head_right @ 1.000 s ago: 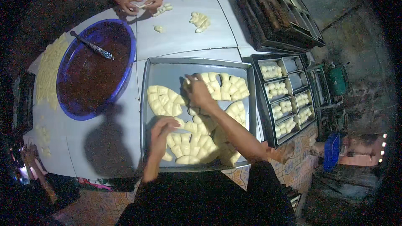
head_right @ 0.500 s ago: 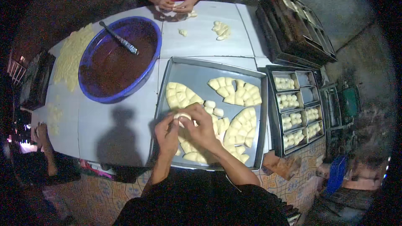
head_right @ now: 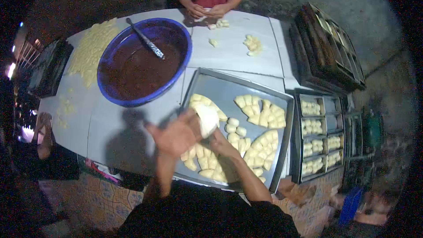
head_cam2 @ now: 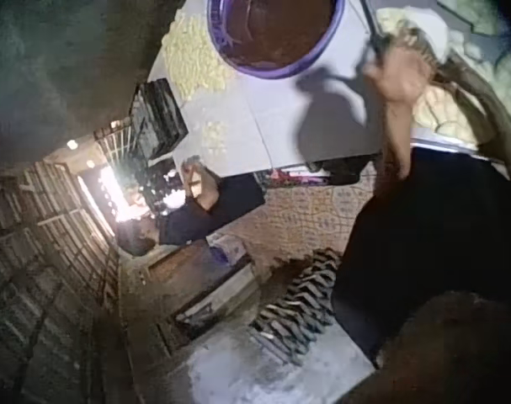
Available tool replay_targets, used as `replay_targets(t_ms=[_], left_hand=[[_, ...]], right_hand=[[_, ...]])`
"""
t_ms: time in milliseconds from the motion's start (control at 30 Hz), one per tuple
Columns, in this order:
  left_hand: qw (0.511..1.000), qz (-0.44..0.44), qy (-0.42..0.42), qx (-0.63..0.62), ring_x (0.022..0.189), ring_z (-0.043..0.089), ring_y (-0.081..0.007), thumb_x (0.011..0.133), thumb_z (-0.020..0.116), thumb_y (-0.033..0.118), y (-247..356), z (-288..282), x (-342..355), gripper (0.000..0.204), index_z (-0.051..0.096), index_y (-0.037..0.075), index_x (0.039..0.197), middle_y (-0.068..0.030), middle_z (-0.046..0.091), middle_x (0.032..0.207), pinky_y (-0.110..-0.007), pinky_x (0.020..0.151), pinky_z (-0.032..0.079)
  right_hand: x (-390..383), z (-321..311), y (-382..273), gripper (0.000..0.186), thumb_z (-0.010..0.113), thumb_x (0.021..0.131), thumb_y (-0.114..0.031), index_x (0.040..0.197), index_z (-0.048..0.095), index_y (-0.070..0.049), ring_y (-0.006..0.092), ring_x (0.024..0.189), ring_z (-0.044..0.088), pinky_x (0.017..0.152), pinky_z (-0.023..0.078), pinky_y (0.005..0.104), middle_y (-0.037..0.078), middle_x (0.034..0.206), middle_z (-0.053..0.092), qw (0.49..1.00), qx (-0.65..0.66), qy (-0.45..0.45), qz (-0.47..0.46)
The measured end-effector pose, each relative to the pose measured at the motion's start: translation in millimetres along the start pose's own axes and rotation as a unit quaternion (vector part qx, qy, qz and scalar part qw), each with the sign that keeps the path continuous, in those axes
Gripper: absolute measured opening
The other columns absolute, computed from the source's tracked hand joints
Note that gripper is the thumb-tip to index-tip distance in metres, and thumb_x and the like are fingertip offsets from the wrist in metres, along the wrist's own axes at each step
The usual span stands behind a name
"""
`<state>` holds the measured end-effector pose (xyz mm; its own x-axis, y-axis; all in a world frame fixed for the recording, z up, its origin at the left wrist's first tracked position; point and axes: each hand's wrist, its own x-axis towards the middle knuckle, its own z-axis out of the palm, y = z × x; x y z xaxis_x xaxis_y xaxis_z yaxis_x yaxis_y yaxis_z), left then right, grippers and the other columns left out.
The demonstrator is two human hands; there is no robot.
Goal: The person fills and shapes dough pieces with chocolate paste by hand, placing them onto metal trays and into baking tins. The person then transports baking trays across the room and arranges dough pastries onto a tray.
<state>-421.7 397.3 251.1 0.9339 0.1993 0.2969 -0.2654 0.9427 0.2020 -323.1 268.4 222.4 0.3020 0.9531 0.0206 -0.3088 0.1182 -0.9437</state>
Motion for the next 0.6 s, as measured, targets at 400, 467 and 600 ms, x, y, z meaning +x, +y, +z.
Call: replay_targets(t_ms=[400, 467, 600], left_hand=[[0.572, -0.344, 0.347, 0.659, 0.075, 0.055, -0.0163, 0.089, 0.022, 0.074, 188, -97, 107, 0.091, 0.065, -0.005, 0.101, -0.0064, 0.06, 0.084, -0.035, 0.068, 0.047], [0.513, -0.129, 0.394, 0.752, 0.061, 0.053, -0.012, 0.089, 0.024, 0.074, 164, -91, 103, 0.088, 0.065, -0.005, 0.095, -0.0038, 0.058, 0.075, -0.03, 0.056, 0.044], [0.85, -0.089, 0.352, 0.381, 0.09, 0.065, -0.0215, 0.086, 0.013, 0.077, 65, -8, 66, 0.101, 0.046, -0.009, 0.128, -0.0202, 0.063, 0.111, -0.033, 0.082, 0.05]], right_hand=[[26, -17, 54, 0.09, 0.066, 0.085, -0.047, 0.151, 0.013, -0.017, 0.0178, 0.112, 0.046, 0.085, 0.049, 0.0321, 0.007, 0.141, 0.033, 0.994, 0.014, 0.092, -0.049], [29, -16, 49, 0.078, 0.064, 0.089, -0.037, 0.149, 0.02, -0.013, 0.0168, 0.108, 0.05, 0.083, 0.049, 0.0316, 0.008, 0.137, 0.038, 0.988, 0.054, 0.136, -0.051], [39, -13, 34, 0.058, 0.061, 0.092, -0.027, 0.141, 0.037, -0.004, 0.014, 0.087, 0.058, 0.068, 0.05, 0.0244, 0.008, 0.11, 0.058, 0.95, 0.249, 0.185, 0.021]])
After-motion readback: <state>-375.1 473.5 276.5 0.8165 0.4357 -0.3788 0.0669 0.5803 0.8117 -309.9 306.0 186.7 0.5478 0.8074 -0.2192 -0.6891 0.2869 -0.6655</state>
